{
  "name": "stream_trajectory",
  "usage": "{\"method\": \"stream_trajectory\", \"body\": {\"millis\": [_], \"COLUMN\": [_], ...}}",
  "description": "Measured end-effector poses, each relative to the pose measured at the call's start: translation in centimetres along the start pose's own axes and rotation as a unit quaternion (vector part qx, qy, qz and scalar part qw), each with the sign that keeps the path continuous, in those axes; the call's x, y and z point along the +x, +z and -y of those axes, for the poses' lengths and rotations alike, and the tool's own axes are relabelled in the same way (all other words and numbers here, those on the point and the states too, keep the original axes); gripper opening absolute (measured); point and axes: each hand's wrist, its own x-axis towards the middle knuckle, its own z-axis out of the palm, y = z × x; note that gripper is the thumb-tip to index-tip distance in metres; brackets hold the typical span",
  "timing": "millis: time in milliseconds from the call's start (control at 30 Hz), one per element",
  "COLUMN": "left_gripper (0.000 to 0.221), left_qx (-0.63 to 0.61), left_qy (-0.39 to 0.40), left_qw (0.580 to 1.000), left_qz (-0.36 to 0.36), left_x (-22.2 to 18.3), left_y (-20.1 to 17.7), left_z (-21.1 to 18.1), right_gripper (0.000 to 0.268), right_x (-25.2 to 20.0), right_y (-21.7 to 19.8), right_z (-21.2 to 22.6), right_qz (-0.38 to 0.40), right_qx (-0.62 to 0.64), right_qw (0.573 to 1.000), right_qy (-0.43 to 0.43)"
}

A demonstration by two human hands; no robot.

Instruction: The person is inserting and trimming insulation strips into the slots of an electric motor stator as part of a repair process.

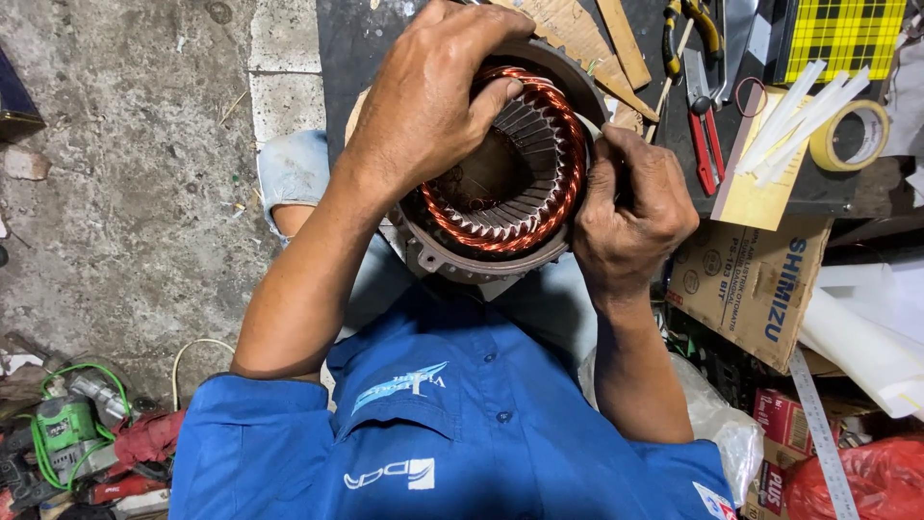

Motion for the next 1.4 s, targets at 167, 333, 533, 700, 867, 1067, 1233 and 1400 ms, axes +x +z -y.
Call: {"method": "stream_trajectory", "body": {"millis": [167, 333, 533, 700, 867, 1067, 1233, 1400], "left_gripper": [0.054, 0.059, 0.059, 0.054, 0.050, 0.049, 0.048, 0.047], "left_qx": [0.106, 0.176, 0.187, 0.171, 0.166, 0.171, 0.182, 0.183], "left_qy": [-0.021, 0.000, 0.006, 0.014, 0.010, 0.007, 0.019, 0.021], "left_qw": [0.993, 0.984, 0.982, 0.985, 0.986, 0.985, 0.983, 0.983], "left_qz": [0.040, 0.040, 0.030, 0.016, 0.010, 0.004, -0.006, -0.009], "left_x": [-0.1, 0.1, 0.0, 0.1, 0.3, 0.2, 0.1, 0.1], "left_y": [1.8, 1.7, 1.6, 1.7, 1.6, 1.6, 1.8, 1.8], "left_z": [0.7, 0.3, -0.1, 0.3, 0.1, 0.1, 0.2, 0.2], "right_gripper": [0.015, 0.009, 0.007, 0.005, 0.005, 0.007, 0.005, 0.005], "right_x": [0.6, 1.9, 4.0, 4.5, 4.5, 4.3, 4.7, 5.2], "right_y": [-0.7, -0.1, -0.5, -0.8, -0.7, -0.5, -0.6, -0.6], "right_z": [-1.1, -4.2, -3.6, -2.7, -2.6, -2.5, -1.7, -1.8], "right_qz": [0.056, 0.091, 0.142, 0.157, 0.155, 0.154, 0.145, 0.170], "right_qx": [0.007, -0.035, -0.043, -0.008, -0.026, -0.101, -0.159, -0.186], "right_qw": [0.998, 0.986, 0.967, 0.965, 0.965, 0.951, 0.936, 0.914], "right_qy": [-0.025, -0.137, -0.207, -0.208, -0.211, -0.248, -0.280, -0.319]}}
